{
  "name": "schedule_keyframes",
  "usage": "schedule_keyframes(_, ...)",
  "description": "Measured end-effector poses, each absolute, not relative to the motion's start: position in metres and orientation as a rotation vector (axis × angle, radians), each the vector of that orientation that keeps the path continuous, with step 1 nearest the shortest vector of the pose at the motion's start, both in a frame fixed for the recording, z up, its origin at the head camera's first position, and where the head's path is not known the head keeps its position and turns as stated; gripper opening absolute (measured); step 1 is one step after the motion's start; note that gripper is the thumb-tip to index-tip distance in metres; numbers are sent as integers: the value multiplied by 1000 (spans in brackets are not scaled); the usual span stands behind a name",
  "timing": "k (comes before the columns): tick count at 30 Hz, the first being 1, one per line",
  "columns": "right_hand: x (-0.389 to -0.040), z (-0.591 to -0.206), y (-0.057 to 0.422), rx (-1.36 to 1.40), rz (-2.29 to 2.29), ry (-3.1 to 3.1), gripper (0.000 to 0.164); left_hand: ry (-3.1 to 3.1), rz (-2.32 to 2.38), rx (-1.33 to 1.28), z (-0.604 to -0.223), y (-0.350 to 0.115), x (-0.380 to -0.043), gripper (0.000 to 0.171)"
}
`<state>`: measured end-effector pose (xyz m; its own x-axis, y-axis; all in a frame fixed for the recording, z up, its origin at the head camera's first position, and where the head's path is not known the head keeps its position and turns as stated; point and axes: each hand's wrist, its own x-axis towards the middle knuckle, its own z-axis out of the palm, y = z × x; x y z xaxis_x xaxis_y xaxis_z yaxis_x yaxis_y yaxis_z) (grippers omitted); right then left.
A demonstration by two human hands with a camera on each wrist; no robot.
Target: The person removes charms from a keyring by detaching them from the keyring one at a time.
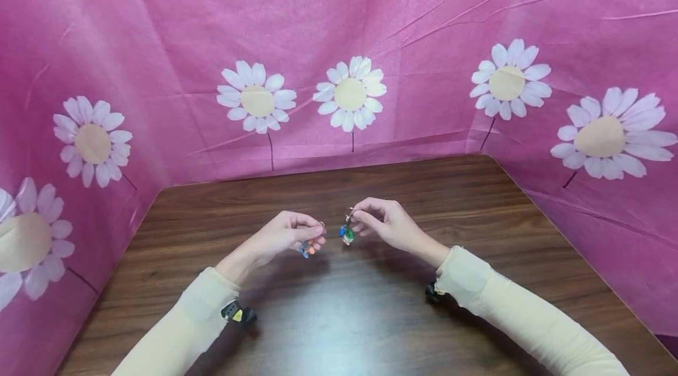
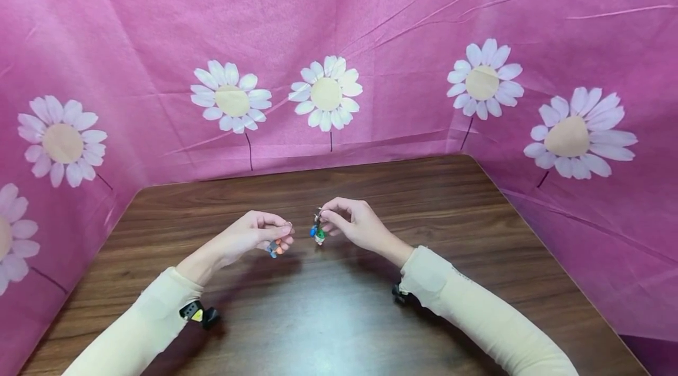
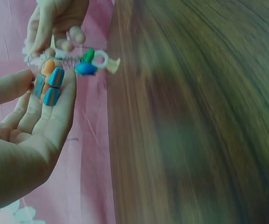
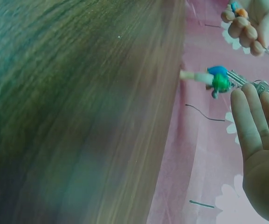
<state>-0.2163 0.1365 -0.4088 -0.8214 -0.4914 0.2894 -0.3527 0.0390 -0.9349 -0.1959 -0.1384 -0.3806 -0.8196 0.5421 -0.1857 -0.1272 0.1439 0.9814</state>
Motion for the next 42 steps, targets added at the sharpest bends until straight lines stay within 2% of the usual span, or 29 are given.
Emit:
schedule_keyframes(13,-213,-412,150,-835,-1907,2125,17,2081,1603,326,-406,-200,-212,35)
schedule_keyframes(26,-214,-411,149,-814,-1889,2086,17,2314,1530,101,-423,-262,-232,30)
schedule_keyframes(35,-215,-412,148,-807,-1878,2083,19,2238,1579,4,-423,-274,-231,25)
schedule_keyframes(42,-215,-413,146,-786,-1890,2078,18,2273,1570,2,-424,-282,-227,33)
